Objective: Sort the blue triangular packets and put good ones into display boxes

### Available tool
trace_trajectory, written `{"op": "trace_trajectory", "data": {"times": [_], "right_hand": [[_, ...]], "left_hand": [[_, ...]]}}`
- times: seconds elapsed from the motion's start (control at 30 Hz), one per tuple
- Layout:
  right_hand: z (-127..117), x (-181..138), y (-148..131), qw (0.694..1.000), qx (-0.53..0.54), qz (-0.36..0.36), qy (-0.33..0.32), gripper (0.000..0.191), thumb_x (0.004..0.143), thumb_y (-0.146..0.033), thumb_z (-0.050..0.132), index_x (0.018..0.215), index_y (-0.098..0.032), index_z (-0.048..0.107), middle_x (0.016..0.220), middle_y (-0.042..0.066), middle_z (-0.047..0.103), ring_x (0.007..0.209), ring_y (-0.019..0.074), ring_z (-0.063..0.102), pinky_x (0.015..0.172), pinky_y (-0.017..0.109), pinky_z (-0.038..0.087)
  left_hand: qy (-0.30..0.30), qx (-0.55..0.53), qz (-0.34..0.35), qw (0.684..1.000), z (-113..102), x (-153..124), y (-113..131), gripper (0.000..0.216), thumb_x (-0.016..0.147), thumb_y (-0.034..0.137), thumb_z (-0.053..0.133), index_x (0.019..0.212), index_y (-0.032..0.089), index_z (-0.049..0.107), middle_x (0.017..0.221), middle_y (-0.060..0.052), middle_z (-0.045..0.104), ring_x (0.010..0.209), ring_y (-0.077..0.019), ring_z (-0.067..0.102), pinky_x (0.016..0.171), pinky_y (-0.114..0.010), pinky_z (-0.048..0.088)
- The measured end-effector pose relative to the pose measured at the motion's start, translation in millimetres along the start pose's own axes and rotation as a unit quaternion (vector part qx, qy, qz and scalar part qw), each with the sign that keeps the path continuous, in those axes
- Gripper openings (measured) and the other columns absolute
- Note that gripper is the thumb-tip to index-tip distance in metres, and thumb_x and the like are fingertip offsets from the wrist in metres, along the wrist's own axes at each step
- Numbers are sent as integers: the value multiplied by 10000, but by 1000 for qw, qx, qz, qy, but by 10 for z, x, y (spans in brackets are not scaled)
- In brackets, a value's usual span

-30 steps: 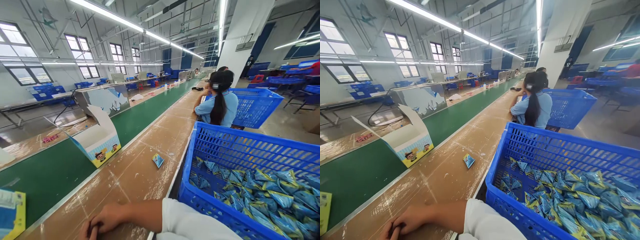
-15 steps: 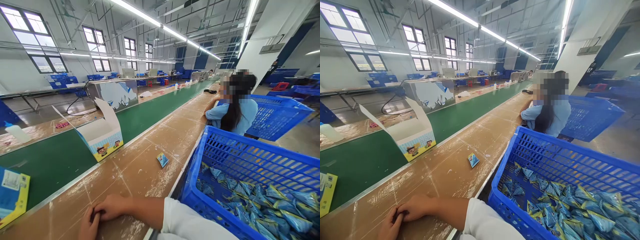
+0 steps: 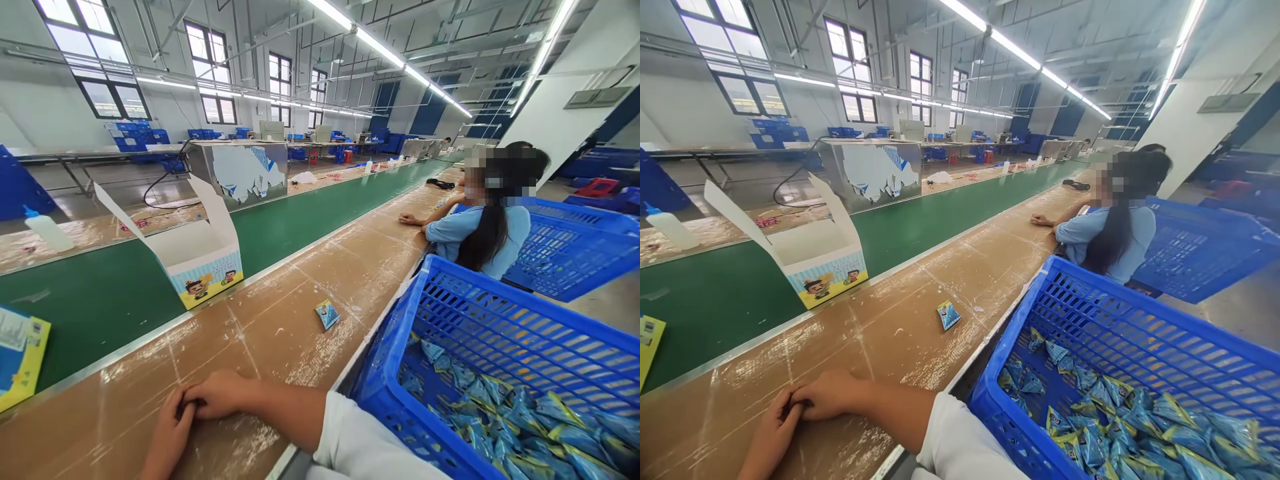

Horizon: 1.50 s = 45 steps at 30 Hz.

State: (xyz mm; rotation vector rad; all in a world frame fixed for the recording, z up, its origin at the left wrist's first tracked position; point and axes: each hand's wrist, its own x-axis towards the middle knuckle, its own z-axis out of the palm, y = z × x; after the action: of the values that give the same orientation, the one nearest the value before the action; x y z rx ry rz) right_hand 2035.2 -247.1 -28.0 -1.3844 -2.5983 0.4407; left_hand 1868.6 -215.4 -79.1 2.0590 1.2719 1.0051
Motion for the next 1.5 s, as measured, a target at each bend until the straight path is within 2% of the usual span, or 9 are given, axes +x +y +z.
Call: {"op": "trace_trajectory", "data": {"times": [0.3, 0.47, 0.77, 1.07, 1.27, 1.5], "right_hand": [[28, 5, 28, 999, 17, -17, 25, 345, 921, -381, 494, 1224, -237, 574, 1218, 34, 660, 925, 231, 690, 701, 302, 521], [6, -6, 29, 999, 22, -25, 13, 353, 917, -349, 497, 1245, -230, 556, 1260, 29, 636, 963, 229, 678, 719, 298, 512], [145, 55, 91, 999, 25, -27, 28, 379, 928, -377, 467, 1278, -251, 539, 1210, 52, 660, 929, 248, 679, 711, 321, 506], [11, -19, 17, 999, 35, -11, 7, 355, 924, -353, 503, 1256, -246, 569, 1209, 45, 659, 978, 232, 666, 760, 312, 507], [64, 14, 52, 1000, 26, -14, 3, 339, 938, -385, 460, 1228, -244, 566, 1205, 47, 661, 955, 245, 674, 734, 331, 516], [9, 4, 57, 999, 32, -25, -10, 333, 938, -385, 470, 1233, -251, 545, 1271, 9, 627, 1000, 225, 669, 719, 306, 518]], "left_hand": [[1, 11, -4, 1000, -2, -5, -62, 273, 652, 441, 510, 795, 236, 620, 829, -48, 717, 816, -255, 680, 802, -398, 568], [6, 16, -1, 1000, 14, -6, -106, 288, 657, 454, 515, 805, 235, 630, 854, -55, 725, 829, -260, 679, 801, -401, 567], [-8, 10, -13, 1000, 10, -13, -1, 257, 652, 436, 501, 779, 236, 602, 854, -52, 718, 841, -260, 670, 807, -407, 556], [-17, 8, -29, 999, 7, -48, 88, 279, 666, 436, 472, 789, 225, 605, 882, -57, 713, 883, -254, 658, 849, -411, 533], [-18, 16, -24, 999, 3, -39, 51, 288, 666, 447, 478, 795, 223, 604, 893, -62, 714, 878, -254, 662, 838, -407, 539], [-15, 14, -21, 1000, 13, -17, -97, 288, 658, 455, 508, 810, 240, 624, 887, -44, 732, 840, -245, 679, 811, -371, 561]]}}
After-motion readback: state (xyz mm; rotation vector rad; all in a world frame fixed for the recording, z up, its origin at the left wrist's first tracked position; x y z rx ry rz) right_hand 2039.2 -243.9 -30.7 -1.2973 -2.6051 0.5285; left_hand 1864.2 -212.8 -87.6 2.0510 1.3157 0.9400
